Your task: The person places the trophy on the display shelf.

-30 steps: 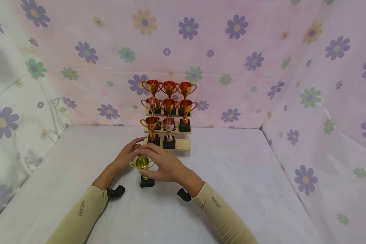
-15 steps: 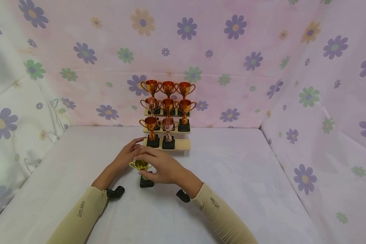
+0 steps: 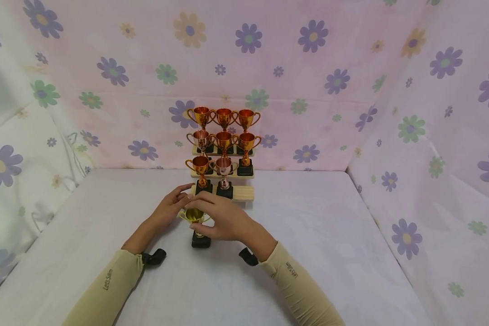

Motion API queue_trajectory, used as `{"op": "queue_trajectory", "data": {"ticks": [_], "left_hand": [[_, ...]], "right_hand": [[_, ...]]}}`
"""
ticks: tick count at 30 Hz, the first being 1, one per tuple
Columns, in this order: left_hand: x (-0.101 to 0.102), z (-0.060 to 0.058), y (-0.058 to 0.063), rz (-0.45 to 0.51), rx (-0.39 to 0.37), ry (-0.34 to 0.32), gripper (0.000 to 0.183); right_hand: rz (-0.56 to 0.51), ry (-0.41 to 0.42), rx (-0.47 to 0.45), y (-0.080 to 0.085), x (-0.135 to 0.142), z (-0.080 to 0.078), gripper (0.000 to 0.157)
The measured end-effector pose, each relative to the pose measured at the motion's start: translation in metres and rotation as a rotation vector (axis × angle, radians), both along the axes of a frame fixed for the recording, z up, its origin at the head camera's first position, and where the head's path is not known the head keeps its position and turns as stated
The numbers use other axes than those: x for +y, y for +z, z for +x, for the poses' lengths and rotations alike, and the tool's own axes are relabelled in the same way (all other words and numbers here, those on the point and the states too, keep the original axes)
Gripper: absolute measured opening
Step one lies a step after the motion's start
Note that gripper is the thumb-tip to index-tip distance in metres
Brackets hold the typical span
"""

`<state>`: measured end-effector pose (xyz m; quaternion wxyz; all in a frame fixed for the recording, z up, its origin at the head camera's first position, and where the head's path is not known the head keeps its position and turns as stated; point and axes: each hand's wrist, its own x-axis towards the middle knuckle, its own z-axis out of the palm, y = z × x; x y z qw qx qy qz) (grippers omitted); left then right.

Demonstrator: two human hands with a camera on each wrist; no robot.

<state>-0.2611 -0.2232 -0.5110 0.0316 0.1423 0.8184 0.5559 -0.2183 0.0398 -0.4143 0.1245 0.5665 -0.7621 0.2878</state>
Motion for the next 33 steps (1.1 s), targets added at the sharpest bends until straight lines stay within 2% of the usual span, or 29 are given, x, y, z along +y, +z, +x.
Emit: {"op": "queue_trajectory", "data": {"ticks": [8, 19, 33], "left_hand": [[0.001, 0.000, 0.001, 0.015, 0.002, 0.000, 0.054], [0.001, 0.000, -0.001, 0.048, -0.002, -0.004, 0.053], [0.002, 0.000, 0.000, 0.071, -0.024, 0.000, 0.054]], "right_hand": [[-0.011, -0.043, 0.018, 0.016, 0.017, -0.004, 0.042], [-0.012, -0.079, 0.046, 0.030, 0.038, -0.010, 0.038], [-0.078, -0.158, 0.028, 0.045, 0.061, -0.014, 0.039]]}}
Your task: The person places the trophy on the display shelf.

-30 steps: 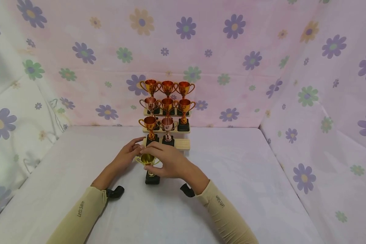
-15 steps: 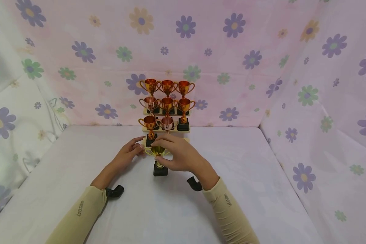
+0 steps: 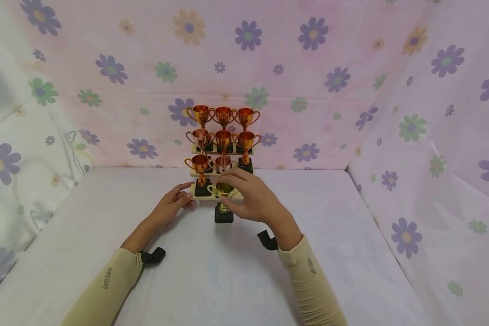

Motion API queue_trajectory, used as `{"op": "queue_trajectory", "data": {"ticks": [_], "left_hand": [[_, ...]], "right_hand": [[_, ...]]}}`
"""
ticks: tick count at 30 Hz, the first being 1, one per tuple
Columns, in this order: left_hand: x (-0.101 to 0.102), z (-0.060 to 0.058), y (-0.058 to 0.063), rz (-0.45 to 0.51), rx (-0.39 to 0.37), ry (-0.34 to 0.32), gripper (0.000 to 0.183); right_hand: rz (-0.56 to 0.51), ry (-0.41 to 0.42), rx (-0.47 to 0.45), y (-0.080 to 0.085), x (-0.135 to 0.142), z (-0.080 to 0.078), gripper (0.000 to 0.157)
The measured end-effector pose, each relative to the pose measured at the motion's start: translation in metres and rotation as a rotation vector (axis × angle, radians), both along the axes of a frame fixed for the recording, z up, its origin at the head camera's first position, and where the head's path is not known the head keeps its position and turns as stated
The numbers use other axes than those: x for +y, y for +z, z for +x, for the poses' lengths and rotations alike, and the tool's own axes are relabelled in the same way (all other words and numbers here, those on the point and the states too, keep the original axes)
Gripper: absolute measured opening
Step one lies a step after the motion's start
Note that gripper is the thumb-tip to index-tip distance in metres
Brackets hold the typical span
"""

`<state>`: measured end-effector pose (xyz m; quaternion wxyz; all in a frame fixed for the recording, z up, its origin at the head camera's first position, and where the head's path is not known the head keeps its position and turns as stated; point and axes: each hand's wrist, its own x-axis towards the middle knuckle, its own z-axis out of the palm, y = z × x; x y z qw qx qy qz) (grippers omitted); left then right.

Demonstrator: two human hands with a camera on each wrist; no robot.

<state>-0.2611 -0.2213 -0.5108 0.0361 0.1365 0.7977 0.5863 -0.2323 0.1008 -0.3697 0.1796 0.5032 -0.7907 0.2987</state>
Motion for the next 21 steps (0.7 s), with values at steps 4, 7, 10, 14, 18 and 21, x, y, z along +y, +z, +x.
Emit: {"op": "queue_trajectory", "data": {"ticks": [4, 7, 10, 14, 18, 21], "left_hand": [[0.000, 0.000, 0.000, -0.007, -0.010, 0.011, 0.053], [-0.001, -0.001, -0.001, -0.012, -0.011, 0.010, 0.053], [-0.001, -0.002, -0.002, -0.016, -0.013, 0.011, 0.053], [0.000, -0.001, -0.002, -0.019, -0.023, 0.016, 0.052], [0.000, -0.001, -0.001, -0.013, -0.022, 0.016, 0.052], [0.000, 0.000, -0.002, -0.011, -0.020, 0.020, 0.053]], "right_hand": [[-0.019, -0.027, -0.008, 0.002, 0.005, -0.001, 0.040], [-0.034, -0.041, -0.009, 0.002, 0.010, -0.004, 0.040], [-0.049, -0.056, 0.003, 0.003, 0.013, -0.007, 0.039], [-0.065, -0.077, 0.028, 0.002, 0.018, -0.011, 0.037], [-0.086, -0.091, 0.039, 0.001, 0.021, -0.014, 0.037], [-0.099, -0.096, 0.042, -0.001, 0.021, -0.016, 0.038]]}}
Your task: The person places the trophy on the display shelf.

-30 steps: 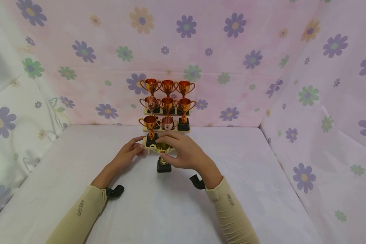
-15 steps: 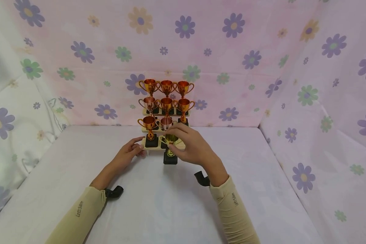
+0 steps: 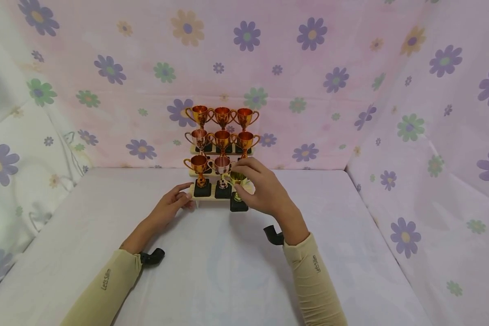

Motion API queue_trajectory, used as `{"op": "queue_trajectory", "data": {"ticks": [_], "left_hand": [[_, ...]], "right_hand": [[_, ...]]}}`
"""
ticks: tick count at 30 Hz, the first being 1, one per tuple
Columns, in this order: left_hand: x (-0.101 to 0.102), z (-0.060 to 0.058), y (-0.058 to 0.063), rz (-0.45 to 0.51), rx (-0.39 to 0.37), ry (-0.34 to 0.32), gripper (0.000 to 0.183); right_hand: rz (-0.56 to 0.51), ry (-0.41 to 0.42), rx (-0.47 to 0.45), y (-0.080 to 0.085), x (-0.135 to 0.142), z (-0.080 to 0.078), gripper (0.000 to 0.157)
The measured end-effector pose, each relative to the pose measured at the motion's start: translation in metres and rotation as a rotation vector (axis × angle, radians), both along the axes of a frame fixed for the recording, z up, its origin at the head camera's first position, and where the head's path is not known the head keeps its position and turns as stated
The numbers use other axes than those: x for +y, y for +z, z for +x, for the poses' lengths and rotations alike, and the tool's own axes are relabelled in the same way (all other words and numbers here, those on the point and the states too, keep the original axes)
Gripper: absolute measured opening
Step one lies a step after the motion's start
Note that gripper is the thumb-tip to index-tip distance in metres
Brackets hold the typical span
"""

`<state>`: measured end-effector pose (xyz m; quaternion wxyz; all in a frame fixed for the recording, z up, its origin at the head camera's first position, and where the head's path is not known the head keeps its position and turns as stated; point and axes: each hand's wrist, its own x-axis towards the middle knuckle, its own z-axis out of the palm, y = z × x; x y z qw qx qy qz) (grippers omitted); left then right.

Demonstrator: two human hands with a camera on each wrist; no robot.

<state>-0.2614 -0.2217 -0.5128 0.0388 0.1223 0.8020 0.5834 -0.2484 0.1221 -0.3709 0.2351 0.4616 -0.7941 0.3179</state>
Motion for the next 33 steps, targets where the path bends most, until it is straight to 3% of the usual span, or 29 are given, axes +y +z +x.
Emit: {"op": "queue_trajectory", "data": {"ticks": [33], "left_hand": [[0.000, -0.001, 0.000, 0.002, 0.003, -0.013, 0.053]], "right_hand": [[-0.040, -0.099, 0.038, -0.025, 0.004, -0.032, 0.038]]}}
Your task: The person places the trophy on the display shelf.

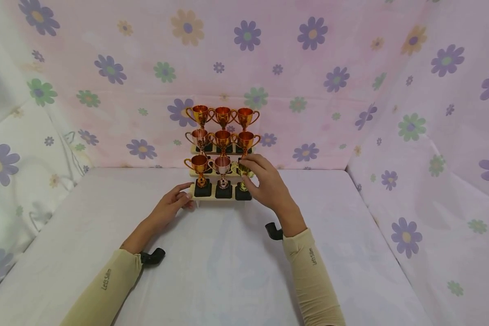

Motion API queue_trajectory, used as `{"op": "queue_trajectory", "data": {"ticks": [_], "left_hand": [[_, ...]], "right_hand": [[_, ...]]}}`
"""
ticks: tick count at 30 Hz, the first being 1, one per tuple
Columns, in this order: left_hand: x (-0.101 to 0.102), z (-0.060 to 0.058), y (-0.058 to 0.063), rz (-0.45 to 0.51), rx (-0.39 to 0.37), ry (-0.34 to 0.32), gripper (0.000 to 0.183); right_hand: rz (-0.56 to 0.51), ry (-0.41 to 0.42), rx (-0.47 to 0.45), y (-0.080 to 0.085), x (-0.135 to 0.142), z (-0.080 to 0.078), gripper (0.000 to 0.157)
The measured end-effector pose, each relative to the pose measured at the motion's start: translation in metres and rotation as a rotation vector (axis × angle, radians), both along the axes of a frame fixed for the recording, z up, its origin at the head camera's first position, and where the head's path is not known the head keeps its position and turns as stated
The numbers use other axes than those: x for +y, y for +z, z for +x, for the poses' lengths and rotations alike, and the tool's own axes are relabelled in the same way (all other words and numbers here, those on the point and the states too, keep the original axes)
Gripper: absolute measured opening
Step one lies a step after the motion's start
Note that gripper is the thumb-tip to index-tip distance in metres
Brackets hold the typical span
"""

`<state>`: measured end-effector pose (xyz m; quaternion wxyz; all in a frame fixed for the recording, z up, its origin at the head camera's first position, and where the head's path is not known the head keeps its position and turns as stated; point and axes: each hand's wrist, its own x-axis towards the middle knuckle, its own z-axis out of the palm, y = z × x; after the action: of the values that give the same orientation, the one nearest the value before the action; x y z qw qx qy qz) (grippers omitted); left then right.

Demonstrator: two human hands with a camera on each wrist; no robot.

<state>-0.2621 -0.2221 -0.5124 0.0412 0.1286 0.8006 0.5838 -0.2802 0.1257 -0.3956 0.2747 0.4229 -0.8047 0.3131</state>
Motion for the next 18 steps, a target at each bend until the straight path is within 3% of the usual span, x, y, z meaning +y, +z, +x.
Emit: {"op": "queue_trajectory", "data": {"ticks": [18], "left_hand": [[0.0008, -0.0024, -0.0021, 0.013, 0.019, -0.003, 0.052]], "right_hand": [[-0.020, -0.025, -0.032, -0.0073, -0.0032, -0.0078, 0.038]]}}
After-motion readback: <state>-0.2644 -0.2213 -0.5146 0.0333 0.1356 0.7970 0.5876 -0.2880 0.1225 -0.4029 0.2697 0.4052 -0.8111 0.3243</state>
